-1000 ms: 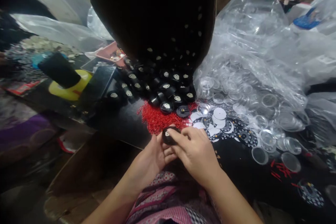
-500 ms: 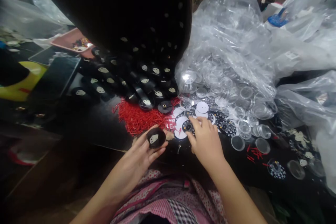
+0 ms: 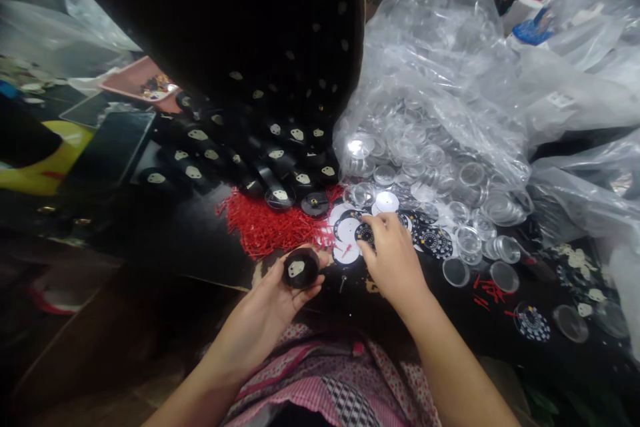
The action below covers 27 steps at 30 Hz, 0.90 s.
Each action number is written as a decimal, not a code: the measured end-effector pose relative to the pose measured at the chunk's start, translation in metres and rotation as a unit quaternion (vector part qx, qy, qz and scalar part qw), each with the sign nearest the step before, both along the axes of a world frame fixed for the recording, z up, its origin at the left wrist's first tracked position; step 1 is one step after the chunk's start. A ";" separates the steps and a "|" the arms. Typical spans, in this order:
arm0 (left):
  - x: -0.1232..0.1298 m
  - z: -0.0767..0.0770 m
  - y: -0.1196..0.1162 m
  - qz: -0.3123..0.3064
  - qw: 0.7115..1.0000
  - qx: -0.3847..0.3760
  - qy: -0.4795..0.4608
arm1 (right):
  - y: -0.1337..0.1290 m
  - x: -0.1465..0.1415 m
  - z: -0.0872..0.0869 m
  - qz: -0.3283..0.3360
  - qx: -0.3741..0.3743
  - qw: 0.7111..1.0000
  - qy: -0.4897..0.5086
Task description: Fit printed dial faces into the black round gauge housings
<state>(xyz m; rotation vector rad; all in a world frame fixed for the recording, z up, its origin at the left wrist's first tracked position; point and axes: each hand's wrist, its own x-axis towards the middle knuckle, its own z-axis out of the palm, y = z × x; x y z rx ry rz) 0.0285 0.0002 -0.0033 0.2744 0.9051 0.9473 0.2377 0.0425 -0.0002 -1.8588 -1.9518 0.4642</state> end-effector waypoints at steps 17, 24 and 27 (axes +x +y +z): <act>0.016 0.004 0.000 0.016 0.998 0.056 0.033 | -0.019 -0.054 0.036 -0.006 -0.042 0.965 0.258; 0.009 -0.005 0.000 -0.029 0.994 0.084 0.066 | -0.018 -0.049 0.038 0.011 -0.118 0.965 0.236; 0.006 -0.004 0.002 -0.052 0.991 0.088 0.088 | -0.017 -0.046 0.038 0.022 -0.139 0.961 0.237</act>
